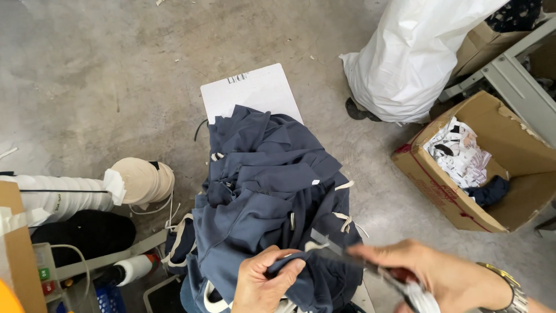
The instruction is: Trimming loose threads from a stack of blue garments using scissors
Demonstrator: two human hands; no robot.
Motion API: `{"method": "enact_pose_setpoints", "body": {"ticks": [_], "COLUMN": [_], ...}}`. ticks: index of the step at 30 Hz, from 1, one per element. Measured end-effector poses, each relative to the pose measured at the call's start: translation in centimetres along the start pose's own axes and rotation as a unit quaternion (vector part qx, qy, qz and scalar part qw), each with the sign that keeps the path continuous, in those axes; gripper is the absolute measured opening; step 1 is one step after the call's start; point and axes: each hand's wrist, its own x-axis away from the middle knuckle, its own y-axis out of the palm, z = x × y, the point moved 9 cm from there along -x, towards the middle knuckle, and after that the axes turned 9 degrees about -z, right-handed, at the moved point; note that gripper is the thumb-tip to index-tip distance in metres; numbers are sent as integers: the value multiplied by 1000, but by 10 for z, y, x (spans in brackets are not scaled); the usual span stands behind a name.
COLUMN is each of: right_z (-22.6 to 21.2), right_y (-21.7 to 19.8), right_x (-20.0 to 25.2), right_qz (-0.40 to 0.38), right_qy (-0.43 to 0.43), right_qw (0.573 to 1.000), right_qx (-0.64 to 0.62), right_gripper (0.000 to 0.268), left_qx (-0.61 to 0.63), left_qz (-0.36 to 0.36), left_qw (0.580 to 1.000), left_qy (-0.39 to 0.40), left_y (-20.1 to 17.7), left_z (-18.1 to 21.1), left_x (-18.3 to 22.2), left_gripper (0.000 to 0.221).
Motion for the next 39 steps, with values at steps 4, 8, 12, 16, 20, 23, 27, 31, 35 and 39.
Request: {"method": "enact_pose_setpoints", "body": {"ticks": [4,8,12,16,20,23,27,31,35,39], "right_z": [-1,11,0,-10,-3,9,25,22,7,12], "right_y": [14,22,17,12,13,14,20,18,18,22], "right_x": [-2,-3,-14,-22,-26,-24,-20,-20,-26,-24], "right_qz": [-37,-47,-34,-3,-12,-20,-27,-4,-11,0], "right_qy": [9,45,44,-36,-30,0,45,41,0,-10], "right_qw": [995,994,998,999,999,998,998,999,1000,997], "right_qx": [-97,-85,-36,-12,33,52,22,-11,-1,-77], "right_gripper": [109,111,103,98,79,82,82,79,75,84], "left_qx": [17,65,72,24,53,58,38,57,13,-1], "left_qz": [-3,14,31,-42,-67,-72,-64,-63,-44,-50], "left_qw": [999,997,996,998,995,994,996,996,998,998], "left_qy": [-49,-27,-44,29,55,64,54,41,51,24], "left_y": [2,3,2,17,24,25,25,25,22,18], "left_z": [-2,-4,-11,-5,5,9,16,8,-7,0], "left_x": [-1,0,2,-4,-5,-5,-6,-6,-5,-2], "left_gripper": [9,11,14,7,12,11,7,5,9,8]}}
